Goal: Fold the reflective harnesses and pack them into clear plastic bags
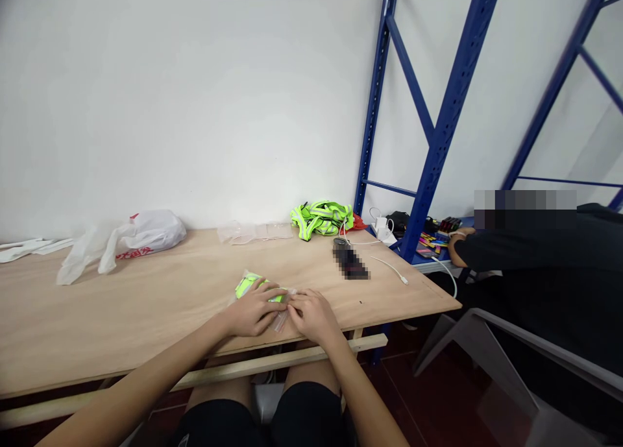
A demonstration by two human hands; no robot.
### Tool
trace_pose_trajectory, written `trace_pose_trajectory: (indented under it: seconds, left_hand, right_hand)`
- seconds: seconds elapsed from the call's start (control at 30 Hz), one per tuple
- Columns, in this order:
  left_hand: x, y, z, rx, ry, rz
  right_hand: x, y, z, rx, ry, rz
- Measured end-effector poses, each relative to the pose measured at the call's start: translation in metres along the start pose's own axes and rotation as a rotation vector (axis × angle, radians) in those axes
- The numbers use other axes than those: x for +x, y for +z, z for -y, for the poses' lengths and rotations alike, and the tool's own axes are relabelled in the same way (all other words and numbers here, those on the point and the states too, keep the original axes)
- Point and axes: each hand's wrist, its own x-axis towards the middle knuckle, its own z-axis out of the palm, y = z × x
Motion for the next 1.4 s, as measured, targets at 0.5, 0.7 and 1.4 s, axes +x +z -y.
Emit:
trace_pose_trajectory:
  seconds: [0.5,0.7,1.4]
  left_hand:
    - [-0.0030,0.0000,0.0020,-0.059,0.017,-0.026]
    - [-0.0029,-0.0045,-0.0006,-0.069,0.035,-0.021]
    - [-0.0042,-0.0024,-0.0052,-0.011,0.020,-0.057]
  right_hand:
    - [0.0014,-0.0025,0.0023,0.013,0.034,0.028]
    - [0.0019,-0.0038,0.0040,0.011,0.031,0.026]
    - [0.0035,-0.0040,0.0058,-0.058,0.041,0.062]
